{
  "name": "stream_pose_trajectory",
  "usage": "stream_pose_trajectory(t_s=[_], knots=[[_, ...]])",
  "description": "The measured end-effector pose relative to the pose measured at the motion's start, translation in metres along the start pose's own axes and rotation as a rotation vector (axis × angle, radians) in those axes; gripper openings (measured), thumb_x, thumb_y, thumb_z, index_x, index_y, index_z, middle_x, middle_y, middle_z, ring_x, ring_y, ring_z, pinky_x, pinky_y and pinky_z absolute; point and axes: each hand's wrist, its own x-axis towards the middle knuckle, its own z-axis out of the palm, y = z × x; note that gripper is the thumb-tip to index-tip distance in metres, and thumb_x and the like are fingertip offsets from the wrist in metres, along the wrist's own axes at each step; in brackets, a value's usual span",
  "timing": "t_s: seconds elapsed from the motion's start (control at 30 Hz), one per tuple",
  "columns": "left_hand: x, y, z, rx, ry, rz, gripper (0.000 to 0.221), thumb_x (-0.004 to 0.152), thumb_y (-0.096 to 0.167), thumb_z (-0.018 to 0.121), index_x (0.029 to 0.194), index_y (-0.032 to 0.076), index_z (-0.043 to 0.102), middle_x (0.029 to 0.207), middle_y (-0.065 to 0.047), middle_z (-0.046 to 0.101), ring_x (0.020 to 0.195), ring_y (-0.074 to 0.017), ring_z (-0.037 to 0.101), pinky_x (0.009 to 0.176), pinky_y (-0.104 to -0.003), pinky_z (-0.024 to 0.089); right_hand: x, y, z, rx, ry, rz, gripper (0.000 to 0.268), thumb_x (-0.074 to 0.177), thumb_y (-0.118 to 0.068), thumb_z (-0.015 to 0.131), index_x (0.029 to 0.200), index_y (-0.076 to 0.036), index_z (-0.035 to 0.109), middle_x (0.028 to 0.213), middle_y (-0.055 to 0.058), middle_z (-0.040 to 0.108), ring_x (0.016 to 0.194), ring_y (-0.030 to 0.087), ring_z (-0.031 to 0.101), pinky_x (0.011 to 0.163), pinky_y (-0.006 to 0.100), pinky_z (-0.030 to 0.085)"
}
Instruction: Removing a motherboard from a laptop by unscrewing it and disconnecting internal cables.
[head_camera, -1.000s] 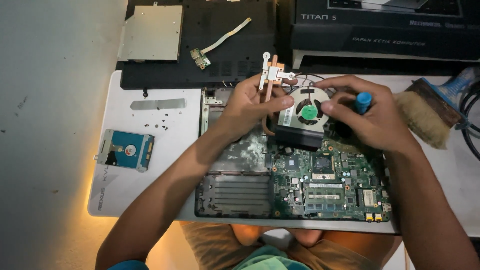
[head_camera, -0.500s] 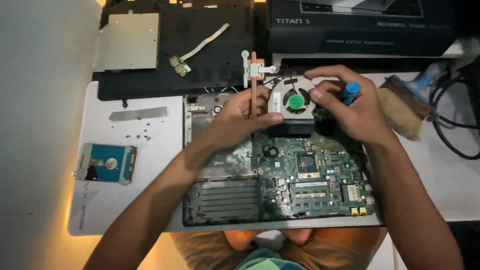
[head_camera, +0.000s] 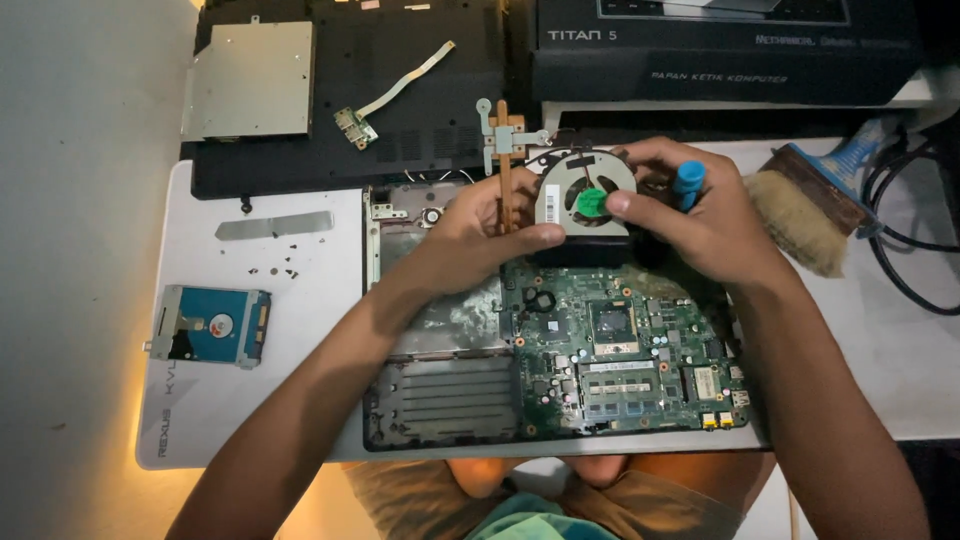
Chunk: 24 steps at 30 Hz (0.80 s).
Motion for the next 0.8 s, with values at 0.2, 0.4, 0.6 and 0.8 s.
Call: stream_pose_trajectory(t_s=[0.2,0.4,0.6,0.8], knots=[[-0.002,0.006,0.001,0.058,0.000,0.024,0.037,0.107,0.029,0.087,0.130,0.006,0.071,0.090,0.004,0.068,0.068,-0.0058,0.051,0.064,-0.023,0.040,0.001,0.001,0.000,0.033,-0.047,0.026,0.045,0.105,-0.009,0.080,0.148,0.002,0.072,0.121,0.012,0.082,0.096,0.018,0.074,0.091,0.032,0.059],[-0.004,0.006,0.002,0.047,0.020,0.003,0.037,0.107,0.020,0.086,0.136,0.003,0.071,0.101,-0.003,0.076,0.079,-0.0081,0.062,0.073,-0.024,0.049,0.001,-0.001,0.006,-0.008,-0.026,0.054,0.063,0.095,-0.003,0.089,0.154,0.001,0.069,0.124,0.015,0.083,0.101,0.020,0.075,0.087,0.031,0.060],[-0.002,0.001,0.000,0.077,0.016,-0.004,0.038,0.106,0.026,0.087,0.131,0.004,0.070,0.096,-0.001,0.071,0.076,-0.0091,0.059,0.070,-0.025,0.046,0.002,-0.010,0.011,-0.088,0.012,0.034,0.079,0.087,-0.006,0.099,0.158,-0.008,0.065,0.119,0.010,0.080,0.091,0.016,0.072,0.075,0.029,0.055],[-0.002,0.010,0.002,0.224,0.027,-0.073,0.045,0.103,0.032,0.086,0.135,0.005,0.071,0.105,-0.005,0.077,0.084,-0.0134,0.068,0.077,-0.029,0.053,-0.001,-0.008,0.011,-0.178,0.003,0.011,0.078,0.081,-0.014,0.103,0.149,-0.005,0.068,0.126,0.013,0.082,0.105,0.024,0.079,0.092,0.039,0.065]])
